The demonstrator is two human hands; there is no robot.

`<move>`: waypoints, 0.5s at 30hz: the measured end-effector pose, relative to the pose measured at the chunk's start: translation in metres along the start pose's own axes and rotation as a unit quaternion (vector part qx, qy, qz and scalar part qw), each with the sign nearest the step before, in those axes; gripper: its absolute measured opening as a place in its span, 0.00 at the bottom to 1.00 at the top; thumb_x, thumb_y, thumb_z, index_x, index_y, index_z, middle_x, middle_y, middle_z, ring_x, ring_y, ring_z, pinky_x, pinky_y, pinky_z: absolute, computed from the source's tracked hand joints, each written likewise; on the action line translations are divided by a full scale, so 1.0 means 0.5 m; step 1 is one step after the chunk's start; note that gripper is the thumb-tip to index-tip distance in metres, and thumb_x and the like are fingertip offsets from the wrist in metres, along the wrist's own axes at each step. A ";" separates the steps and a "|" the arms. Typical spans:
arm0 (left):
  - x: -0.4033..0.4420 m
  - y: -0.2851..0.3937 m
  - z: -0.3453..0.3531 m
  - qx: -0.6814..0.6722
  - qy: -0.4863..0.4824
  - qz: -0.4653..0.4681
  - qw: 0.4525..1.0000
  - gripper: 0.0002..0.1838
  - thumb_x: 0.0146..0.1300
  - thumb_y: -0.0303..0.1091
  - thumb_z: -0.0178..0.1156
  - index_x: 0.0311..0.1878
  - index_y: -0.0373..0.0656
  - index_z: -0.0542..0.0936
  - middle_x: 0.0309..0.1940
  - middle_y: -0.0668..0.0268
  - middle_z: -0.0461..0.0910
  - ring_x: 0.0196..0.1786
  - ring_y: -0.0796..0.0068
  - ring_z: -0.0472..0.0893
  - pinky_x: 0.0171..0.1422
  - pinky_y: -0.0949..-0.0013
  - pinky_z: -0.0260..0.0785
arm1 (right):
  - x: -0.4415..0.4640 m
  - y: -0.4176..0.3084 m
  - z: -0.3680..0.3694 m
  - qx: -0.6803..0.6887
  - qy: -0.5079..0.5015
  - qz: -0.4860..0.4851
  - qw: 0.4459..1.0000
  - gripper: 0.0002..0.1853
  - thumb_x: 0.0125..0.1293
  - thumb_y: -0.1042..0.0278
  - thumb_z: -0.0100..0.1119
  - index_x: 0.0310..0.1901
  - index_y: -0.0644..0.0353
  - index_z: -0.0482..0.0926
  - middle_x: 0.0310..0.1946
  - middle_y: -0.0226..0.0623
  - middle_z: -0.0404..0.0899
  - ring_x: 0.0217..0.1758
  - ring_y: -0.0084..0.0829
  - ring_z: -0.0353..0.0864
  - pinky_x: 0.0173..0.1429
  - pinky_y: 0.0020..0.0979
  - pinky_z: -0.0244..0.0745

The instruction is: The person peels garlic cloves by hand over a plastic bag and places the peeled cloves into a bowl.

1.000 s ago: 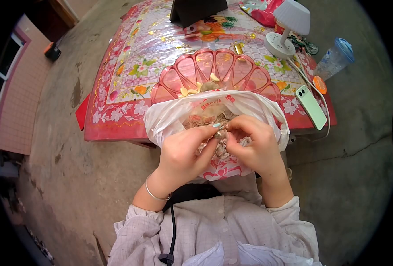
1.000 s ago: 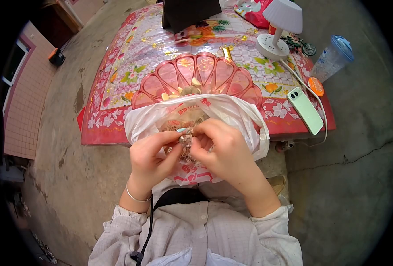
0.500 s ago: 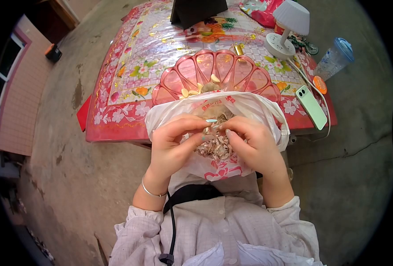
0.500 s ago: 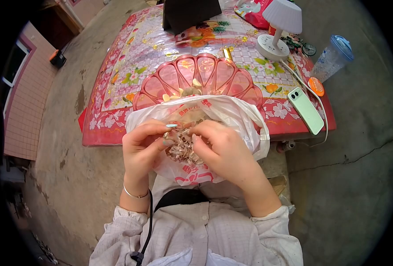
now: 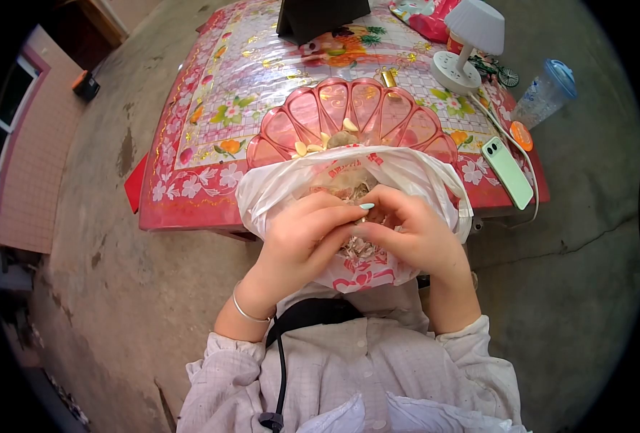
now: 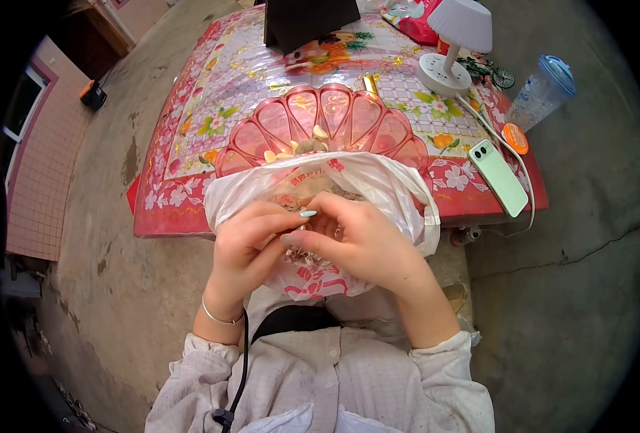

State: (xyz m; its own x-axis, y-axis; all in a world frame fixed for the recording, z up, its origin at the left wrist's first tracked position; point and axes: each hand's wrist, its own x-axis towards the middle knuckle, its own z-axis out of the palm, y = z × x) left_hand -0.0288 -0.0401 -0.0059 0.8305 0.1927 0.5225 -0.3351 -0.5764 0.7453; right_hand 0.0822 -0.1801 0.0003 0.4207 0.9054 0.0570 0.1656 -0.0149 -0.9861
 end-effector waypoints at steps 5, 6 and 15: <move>-0.001 -0.002 -0.003 0.018 -0.013 0.025 0.999 0.11 0.49 0.20 0.59 0.38 0.36 0.78 0.29 0.59 0.75 0.32 0.65 0.75 0.35 0.69 0.68 | 0.000 0.003 -0.006 0.093 -0.028 0.045 0.994 0.11 0.62 0.65 0.55 0.38 0.65 0.74 0.25 0.27 0.73 0.27 0.16 0.71 0.30 0.20 0.66; -0.002 -0.003 -0.004 0.005 -0.017 0.017 1.000 0.11 0.49 0.19 0.59 0.38 0.36 0.78 0.29 0.59 0.75 0.31 0.66 0.76 0.35 0.70 0.68 | -0.001 0.003 -0.009 0.093 -0.028 0.045 0.994 0.11 0.62 0.65 0.55 0.38 0.65 0.74 0.25 0.27 0.73 0.27 0.16 0.71 0.30 0.20 0.66; -0.004 -0.012 -0.005 -0.021 0.025 0.008 0.999 0.11 0.48 0.18 0.59 0.38 0.35 0.78 0.29 0.59 0.75 0.30 0.67 0.76 0.34 0.71 0.69 | -0.004 0.002 0.001 0.075 0.098 0.029 0.992 0.09 0.63 0.67 0.53 0.35 0.65 0.74 0.24 0.24 0.70 0.26 0.14 0.67 0.30 0.18 0.63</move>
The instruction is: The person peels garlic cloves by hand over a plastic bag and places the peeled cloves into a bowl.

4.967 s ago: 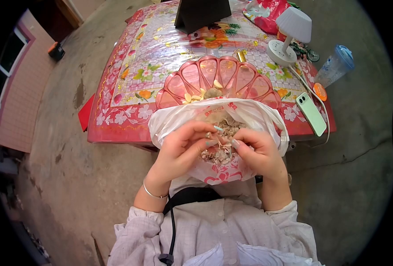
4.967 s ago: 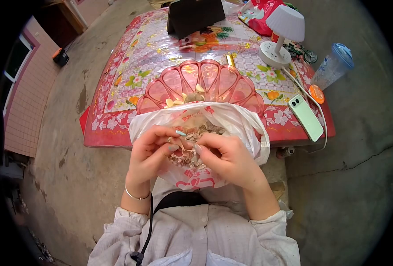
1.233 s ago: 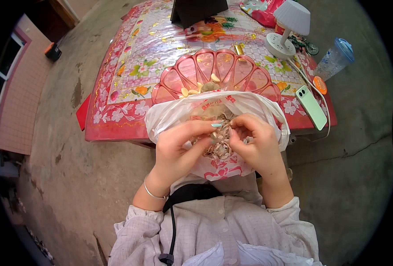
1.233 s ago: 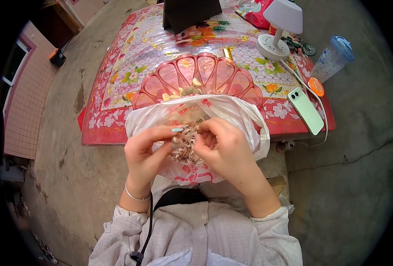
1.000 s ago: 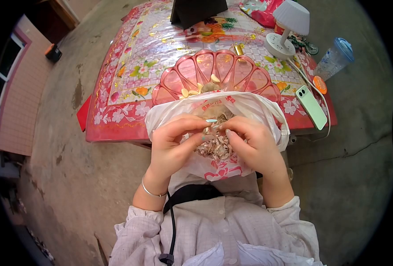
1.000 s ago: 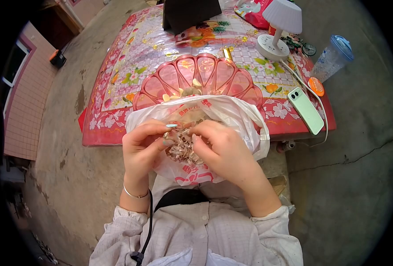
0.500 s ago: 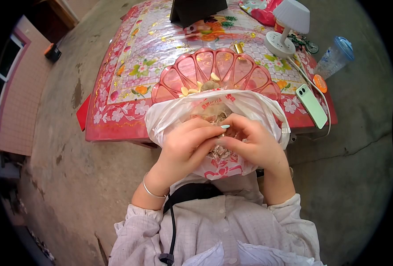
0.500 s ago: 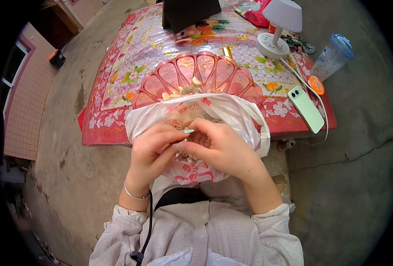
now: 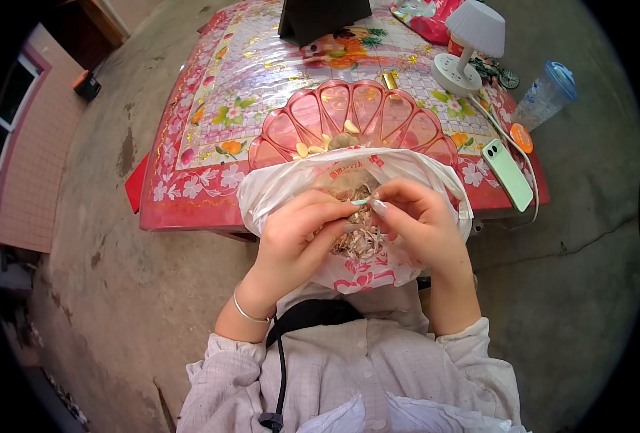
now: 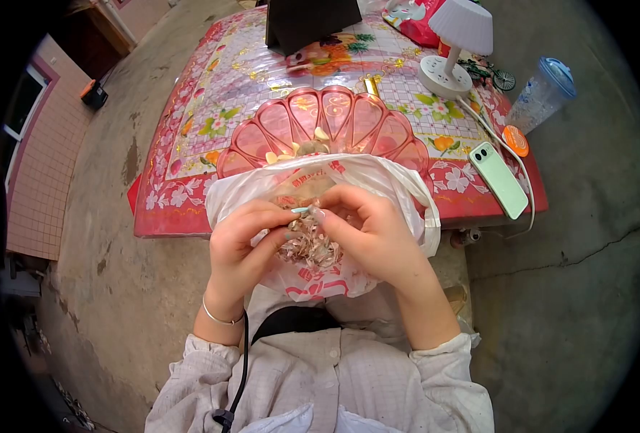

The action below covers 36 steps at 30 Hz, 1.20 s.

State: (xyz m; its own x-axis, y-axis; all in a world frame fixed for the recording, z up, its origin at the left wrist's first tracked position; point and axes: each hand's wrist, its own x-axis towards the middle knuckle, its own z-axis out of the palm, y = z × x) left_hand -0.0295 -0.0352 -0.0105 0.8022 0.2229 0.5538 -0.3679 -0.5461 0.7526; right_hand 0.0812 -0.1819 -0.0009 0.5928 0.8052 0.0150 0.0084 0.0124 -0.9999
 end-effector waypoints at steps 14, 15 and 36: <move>0.004 0.006 0.005 0.038 -0.026 0.000 0.999 0.10 0.49 0.20 0.59 0.38 0.34 0.78 0.30 0.59 0.77 0.32 0.65 0.78 0.35 0.70 0.70 | 0.010 -0.014 -0.002 -0.178 -0.077 -0.090 0.977 0.10 0.64 0.66 0.49 0.30 0.65 0.71 0.19 0.40 0.68 0.22 0.33 0.67 0.28 0.31 0.62; 0.004 0.006 0.005 0.034 -0.024 0.003 0.999 0.10 0.49 0.20 0.59 0.38 0.34 0.78 0.30 0.59 0.77 0.32 0.65 0.78 0.35 0.70 0.70 | 0.010 -0.014 0.000 -0.178 -0.077 -0.090 0.977 0.10 0.64 0.66 0.49 0.30 0.65 0.71 0.19 0.40 0.68 0.22 0.33 0.67 0.28 0.31 0.62; -0.017 -0.013 -0.005 -0.359 0.091 -0.140 0.918 0.10 0.51 0.16 0.60 0.38 0.30 0.77 0.35 0.60 0.79 0.38 0.77 0.79 0.43 0.76 0.73 | -0.001 -0.008 -0.005 -0.126 -0.074 -0.081 0.986 0.06 0.63 0.74 0.47 0.31 0.66 0.72 0.24 0.29 0.71 0.26 0.17 0.67 0.29 0.22 0.63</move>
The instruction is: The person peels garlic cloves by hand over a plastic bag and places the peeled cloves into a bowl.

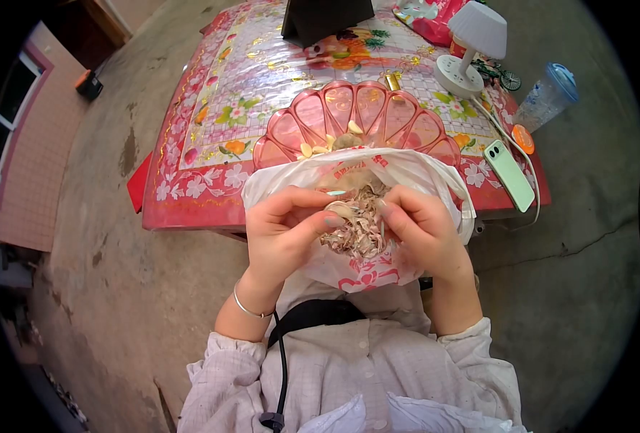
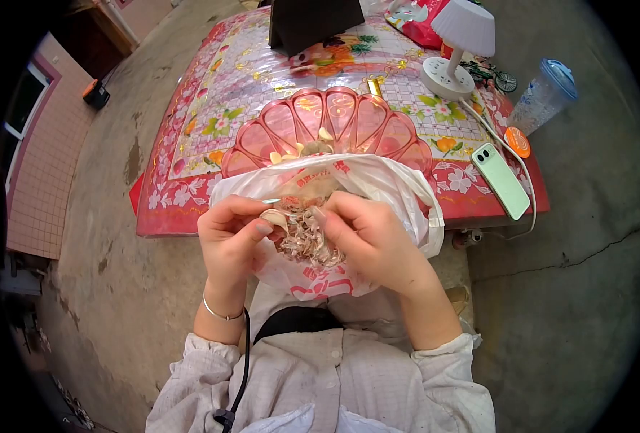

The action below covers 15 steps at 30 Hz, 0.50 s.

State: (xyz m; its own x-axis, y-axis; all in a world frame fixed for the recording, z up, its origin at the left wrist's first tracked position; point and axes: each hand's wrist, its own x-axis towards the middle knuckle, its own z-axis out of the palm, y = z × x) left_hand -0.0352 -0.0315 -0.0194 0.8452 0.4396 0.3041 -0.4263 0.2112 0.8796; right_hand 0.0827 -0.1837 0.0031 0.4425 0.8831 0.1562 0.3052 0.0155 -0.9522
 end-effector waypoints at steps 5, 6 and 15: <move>0.003 0.002 0.010 0.046 0.020 0.009 0.999 0.10 0.51 0.16 0.59 0.38 0.30 0.75 0.35 0.60 0.78 0.40 0.74 0.79 0.44 0.76 0.73 | 0.004 -0.002 0.008 0.163 -0.031 0.090 0.982 0.07 0.60 0.75 0.53 0.39 0.67 0.74 0.28 0.28 0.74 0.30 0.14 0.70 0.33 0.17 0.65; 0.004 0.002 0.012 0.046 0.020 0.008 0.999 0.10 0.51 0.16 0.59 0.38 0.30 0.75 0.35 0.60 0.78 0.40 0.74 0.79 0.44 0.76 0.73 | 0.005 0.000 0.007 0.163 -0.031 0.090 0.982 0.07 0.60 0.75 0.53 0.39 0.67 0.74 0.28 0.28 0.74 0.30 0.14 0.70 0.33 0.17 0.65; 0.015 -0.001 0.004 0.169 -0.043 0.003 0.985 0.05 0.53 0.20 0.60 0.34 0.31 0.78 0.33 0.61 0.78 0.38 0.79 0.77 0.42 0.77 0.69 | 0.007 0.009 0.013 -0.036 0.035 -0.004 0.999 0.06 0.57 0.75 0.57 0.35 0.67 0.76 0.24 0.32 0.76 0.26 0.19 0.72 0.29 0.22 0.67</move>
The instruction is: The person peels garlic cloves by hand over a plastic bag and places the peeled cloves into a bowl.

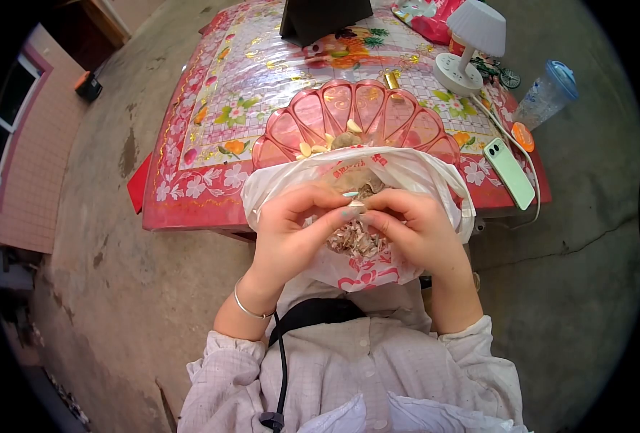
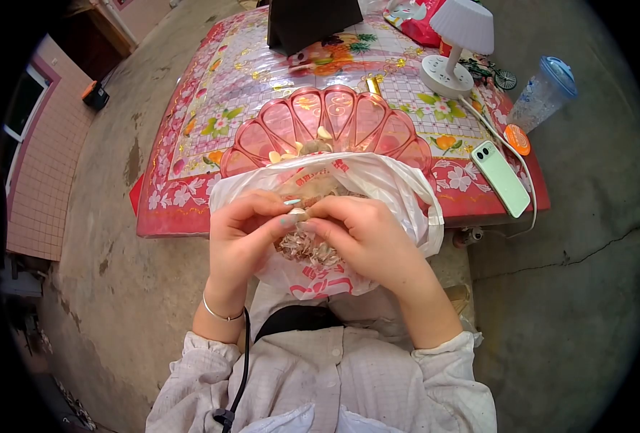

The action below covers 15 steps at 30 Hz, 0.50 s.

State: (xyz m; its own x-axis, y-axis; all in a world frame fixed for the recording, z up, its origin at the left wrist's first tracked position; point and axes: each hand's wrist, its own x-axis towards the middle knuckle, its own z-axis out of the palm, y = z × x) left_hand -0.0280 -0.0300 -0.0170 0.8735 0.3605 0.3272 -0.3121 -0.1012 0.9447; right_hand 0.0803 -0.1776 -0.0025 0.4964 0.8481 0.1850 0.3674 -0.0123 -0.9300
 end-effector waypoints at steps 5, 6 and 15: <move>0.001 0.016 0.011 0.010 0.017 -0.094 0.995 0.04 0.55 0.22 0.58 0.33 0.31 0.77 0.28 0.64 0.79 0.31 0.82 0.77 0.34 0.79 0.69 | -0.006 -0.014 0.001 -0.140 0.021 -0.053 0.989 0.07 0.55 0.71 0.57 0.33 0.65 0.76 0.26 0.45 0.77 0.29 0.41 0.77 0.33 0.34 0.70; 0.001 0.017 0.010 0.010 0.018 -0.094 0.995 0.04 0.55 0.22 0.58 0.33 0.31 0.77 0.28 0.64 0.79 0.31 0.82 0.77 0.34 0.79 0.69 | -0.005 -0.013 0.001 -0.139 0.020 -0.054 0.989 0.07 0.55 0.71 0.57 0.33 0.65 0.76 0.26 0.45 0.77 0.29 0.41 0.77 0.33 0.34 0.70; 0.016 0.006 -0.021 -0.161 -0.077 -0.207 0.962 0.06 0.59 0.27 0.57 0.36 0.34 0.75 0.26 0.66 0.78 0.25 0.83 0.75 0.29 0.80 0.69 | 0.001 -0.008 -0.011 -0.076 -0.046 -0.064 0.994 0.05 0.54 0.72 0.57 0.31 0.65 0.76 0.24 0.42 0.76 0.27 0.37 0.76 0.33 0.31 0.70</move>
State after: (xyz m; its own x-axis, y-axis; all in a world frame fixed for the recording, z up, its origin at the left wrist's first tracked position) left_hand -0.0258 -0.0178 -0.0119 0.9852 0.1632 -0.0514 -0.0040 0.3223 0.9466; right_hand 0.0833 -0.1802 0.0031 0.3672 0.8923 0.2626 0.5405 0.0251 -0.8410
